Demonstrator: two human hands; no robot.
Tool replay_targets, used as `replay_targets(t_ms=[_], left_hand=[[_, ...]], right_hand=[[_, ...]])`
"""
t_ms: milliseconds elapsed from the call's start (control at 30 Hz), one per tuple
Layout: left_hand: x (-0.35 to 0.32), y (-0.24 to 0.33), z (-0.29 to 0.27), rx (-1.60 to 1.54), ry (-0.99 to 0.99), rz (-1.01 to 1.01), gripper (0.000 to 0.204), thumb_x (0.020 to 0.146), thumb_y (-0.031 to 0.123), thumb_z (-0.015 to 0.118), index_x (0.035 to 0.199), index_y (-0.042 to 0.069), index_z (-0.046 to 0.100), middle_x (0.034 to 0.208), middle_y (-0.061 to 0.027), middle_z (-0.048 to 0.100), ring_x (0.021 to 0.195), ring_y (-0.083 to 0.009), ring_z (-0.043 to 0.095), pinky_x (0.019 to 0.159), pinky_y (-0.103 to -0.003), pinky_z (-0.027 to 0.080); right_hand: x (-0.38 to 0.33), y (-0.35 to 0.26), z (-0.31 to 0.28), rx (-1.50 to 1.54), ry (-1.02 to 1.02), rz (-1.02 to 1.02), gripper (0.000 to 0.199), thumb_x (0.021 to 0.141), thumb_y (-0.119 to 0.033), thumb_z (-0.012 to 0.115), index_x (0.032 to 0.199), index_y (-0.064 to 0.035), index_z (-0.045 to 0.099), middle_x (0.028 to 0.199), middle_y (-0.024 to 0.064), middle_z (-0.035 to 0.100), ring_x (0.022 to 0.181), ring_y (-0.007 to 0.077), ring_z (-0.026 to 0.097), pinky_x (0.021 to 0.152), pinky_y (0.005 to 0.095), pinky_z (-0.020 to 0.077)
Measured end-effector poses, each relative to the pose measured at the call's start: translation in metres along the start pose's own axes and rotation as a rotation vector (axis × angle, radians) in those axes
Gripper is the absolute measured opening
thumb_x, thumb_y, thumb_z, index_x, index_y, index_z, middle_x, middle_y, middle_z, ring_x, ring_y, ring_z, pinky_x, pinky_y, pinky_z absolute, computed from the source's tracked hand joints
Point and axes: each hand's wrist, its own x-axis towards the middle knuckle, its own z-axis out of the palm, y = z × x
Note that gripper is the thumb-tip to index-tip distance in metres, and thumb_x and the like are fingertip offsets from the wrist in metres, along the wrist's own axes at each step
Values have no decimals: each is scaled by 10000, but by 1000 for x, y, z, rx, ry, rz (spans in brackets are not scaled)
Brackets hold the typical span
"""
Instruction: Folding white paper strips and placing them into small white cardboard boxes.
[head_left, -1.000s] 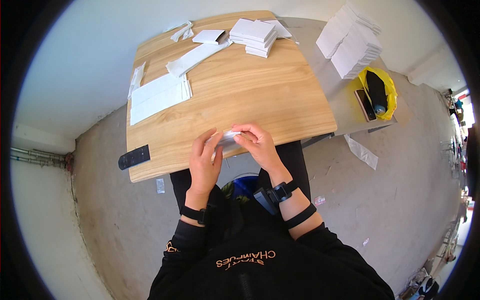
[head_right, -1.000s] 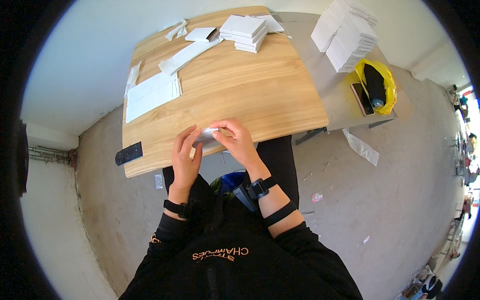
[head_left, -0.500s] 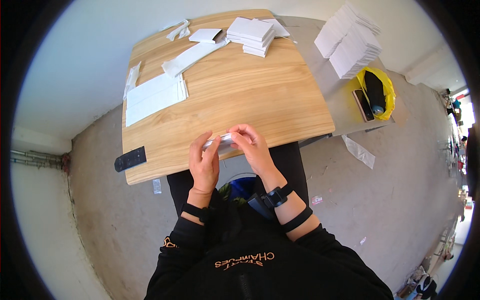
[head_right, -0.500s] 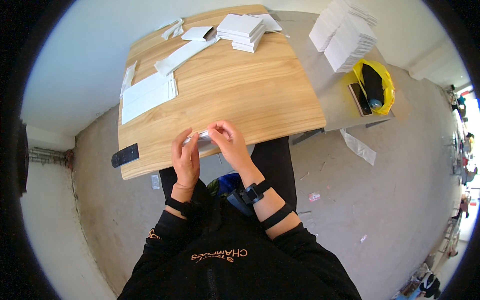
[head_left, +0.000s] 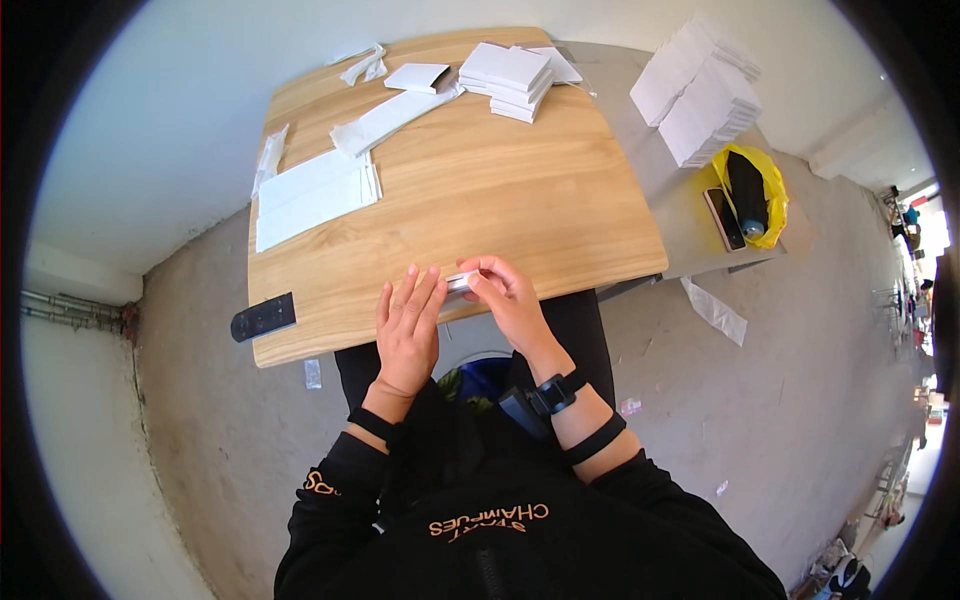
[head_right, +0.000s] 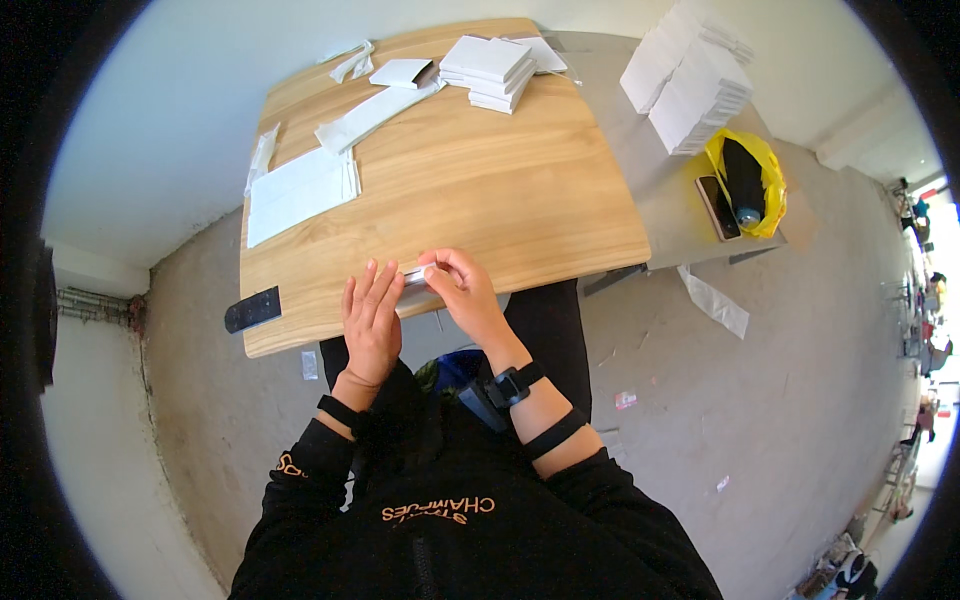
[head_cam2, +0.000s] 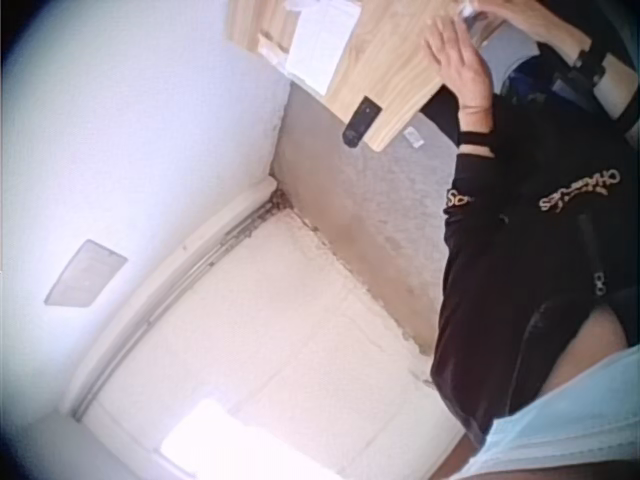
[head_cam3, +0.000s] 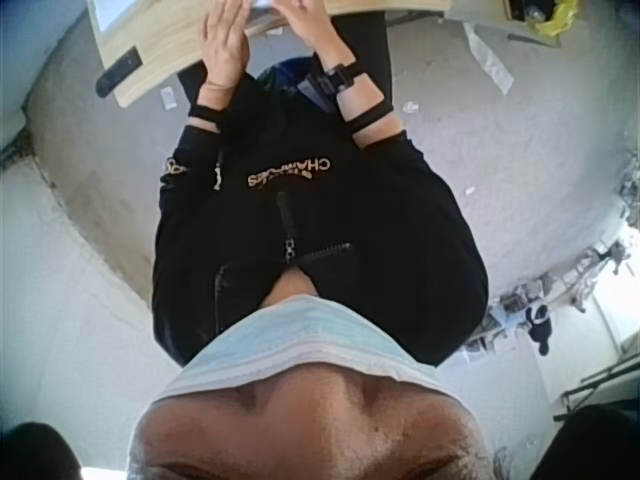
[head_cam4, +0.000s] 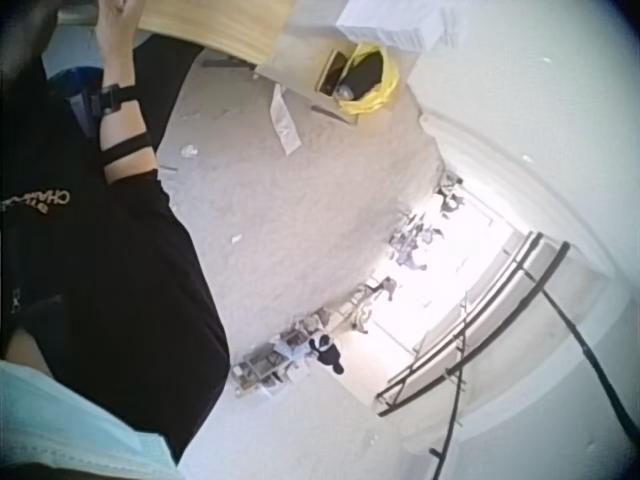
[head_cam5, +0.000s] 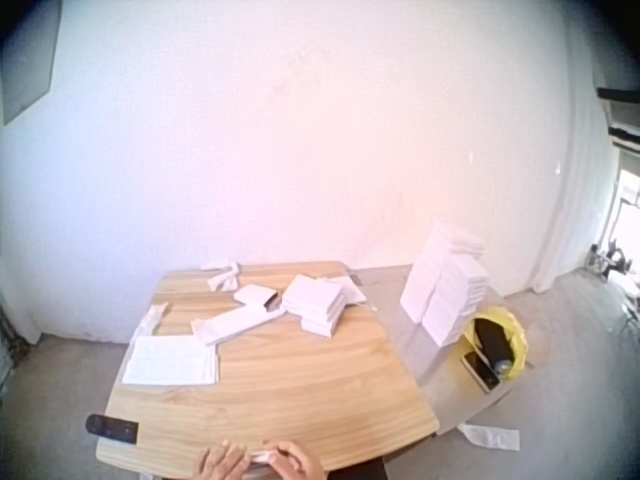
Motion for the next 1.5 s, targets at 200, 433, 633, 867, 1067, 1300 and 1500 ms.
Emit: replay_targets(t_ms=[200, 433, 633, 867, 1067, 1300, 1500], left_hand=[[-2, 4, -7, 34, -94, -8, 533, 784, -43, 527, 1303, 77, 520, 1410, -77, 472, 1340, -268, 402, 1128, -474, 217], [7, 15, -30, -13, -251, -31, 650, 754, 26, 630, 1369, 30, 419, 1451, -144, 395, 1378, -329, 320, 1128, -511, 202], [11, 28, -28, -123, -258, -147, 802, 703, 83, 693, 1419, 4, 338, 1475, -183, 339, 1389, -361, 284, 1125, -524, 197], [17, 25, -33, 155, -364, -79, 819, 686, 83, 686, 1427, 27, 341, 1496, -157, 316, 1405, -322, 269, 1130, -539, 178], [14, 30, -34, 80, -399, -91, 860, 674, 105, 708, 1427, -11, 308, 1502, -188, 289, 1419, -345, 224, 1142, -552, 123], [16, 34, -40, 4, -403, -104, 900, 670, 176, 734, 1429, -23, 294, 1510, -202, 267, 1418, -369, 217, 1144, -546, 121], [13, 19, -40, -179, -361, -73, 937, 680, 132, 738, 1449, -35, 230, 1511, -226, 235, 1416, -400, 186, 1137, -528, 156]], right_hand=[[0, 0, 2, 43, -10, -4, 182, 956, -118, 526, 1105, -30, 583, 1236, 112, 573, 1025, 129, 577, 870, 300, 497], [0, -3, 5, 108, 1, 30, 197, 960, -113, 514, 1116, -15, 585, 1170, 66, 585, 1030, 119, 576, 878, 283, 496], [0, 0, 4, 101, 24, 26, 191, 969, -129, 503, 1112, -43, 595, 1167, 35, 576, 1000, 113, 576, 856, 285, 503], [7, 4, 13, -138, 21, -110, 190, 976, -114, 461, 1070, -41, 609, 1069, 52, 570, 916, 123, 578, 780, 266, 497], [-5, -6, 12, -691, -11, -345, 330, 925, -191, 568, 1230, -66, 566, 1101, 141, 548, 934, 277, 594, 759, 343, 493], [3, -42, 1, -1074, -203, -415, 217, 843, -138, 625, 1042, -53, 608, 956, 127, 548, 906, 305, 576, 735, 402, 491], [16, -54, -1, -1284, -218, -620, 179, 757, -114, 682, 932, -105, 644, 893, 85, 523, 886, 261, 558, 701, 382, 479]])
